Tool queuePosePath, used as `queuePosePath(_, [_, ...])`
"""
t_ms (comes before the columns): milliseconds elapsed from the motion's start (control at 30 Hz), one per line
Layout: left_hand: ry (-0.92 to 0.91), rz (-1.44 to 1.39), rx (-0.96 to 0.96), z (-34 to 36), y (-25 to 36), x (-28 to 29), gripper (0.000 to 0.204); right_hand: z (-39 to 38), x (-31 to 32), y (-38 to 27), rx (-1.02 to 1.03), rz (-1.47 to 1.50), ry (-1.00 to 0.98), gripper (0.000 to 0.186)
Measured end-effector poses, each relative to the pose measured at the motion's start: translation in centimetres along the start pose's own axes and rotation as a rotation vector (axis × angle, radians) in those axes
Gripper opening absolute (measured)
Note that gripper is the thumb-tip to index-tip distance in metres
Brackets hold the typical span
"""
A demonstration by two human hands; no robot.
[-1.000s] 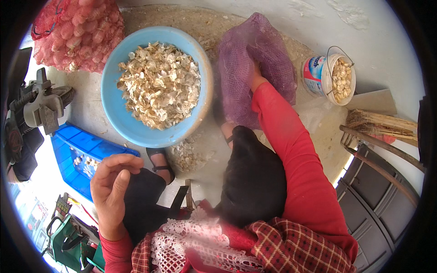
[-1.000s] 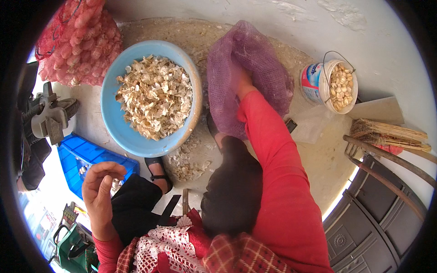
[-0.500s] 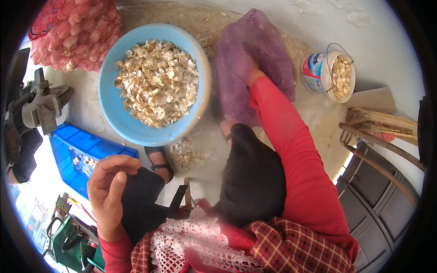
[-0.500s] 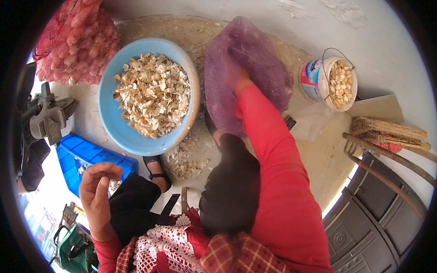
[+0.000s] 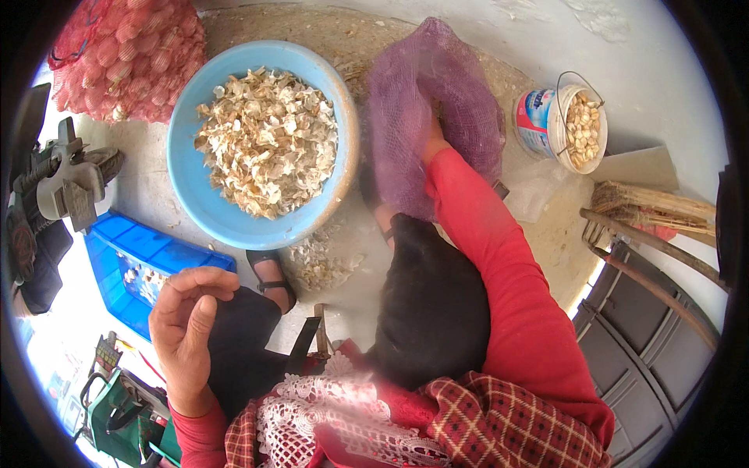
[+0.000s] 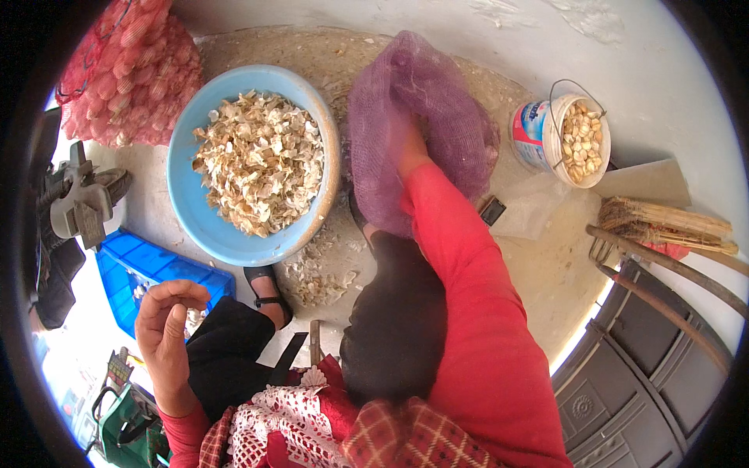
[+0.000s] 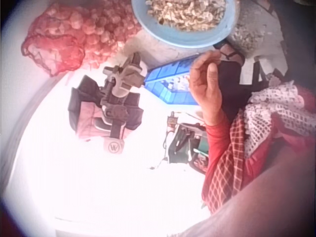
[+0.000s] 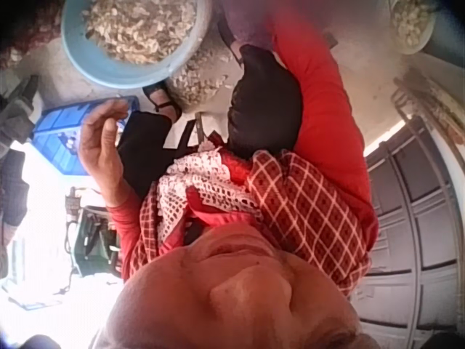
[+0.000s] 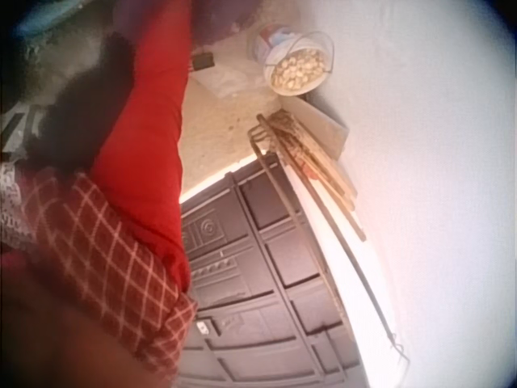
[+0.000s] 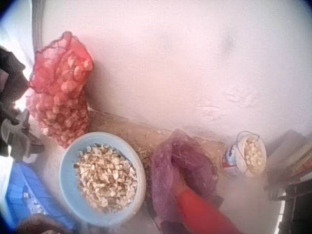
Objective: The person peels garlic cloves by hand, removing the outer skins and placing them into a blue bowl. The peeled cloves are placed into a white bucket nearby. The person repeatedly picks up garlic from a purple mesh bag and continues peeling throughout the clip.
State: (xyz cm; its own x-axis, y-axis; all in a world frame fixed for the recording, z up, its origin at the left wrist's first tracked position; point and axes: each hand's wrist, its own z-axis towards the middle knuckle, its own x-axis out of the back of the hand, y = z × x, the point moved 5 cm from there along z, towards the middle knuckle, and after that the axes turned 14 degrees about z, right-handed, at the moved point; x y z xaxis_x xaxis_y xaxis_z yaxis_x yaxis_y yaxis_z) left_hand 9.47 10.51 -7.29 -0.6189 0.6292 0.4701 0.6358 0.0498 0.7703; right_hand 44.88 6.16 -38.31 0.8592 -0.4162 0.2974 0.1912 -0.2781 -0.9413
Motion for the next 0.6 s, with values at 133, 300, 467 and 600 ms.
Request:
queuePosePath(133, [0.019, 0.069, -0.064, -0.3, 0.2, 0.1, 0.029, -0.4, 0.6, 0.3, -0.008, 0.039, -0.001, 0.042])
queuePosePath(300, [0.004, 0.058, -0.061, -0.6, 0.3, 0.0, 0.028, -0.4, 1.1, 0.9, -0.025, -0.086, 0.019, 0.041])
queuePosePath(467, [0.015, 0.047, -0.066, -0.8, 0.6, -0.2, 0.027, -0.3, 1.6, 1.3, -0.025, -0.161, 0.028, 0.040])
queuePosePath(600, [0.021, 0.062, -0.055, -1.0, 0.8, -0.4, 0.026, -0.4, 1.8, 1.6, -0.018, -0.176, 0.019, 0.040])
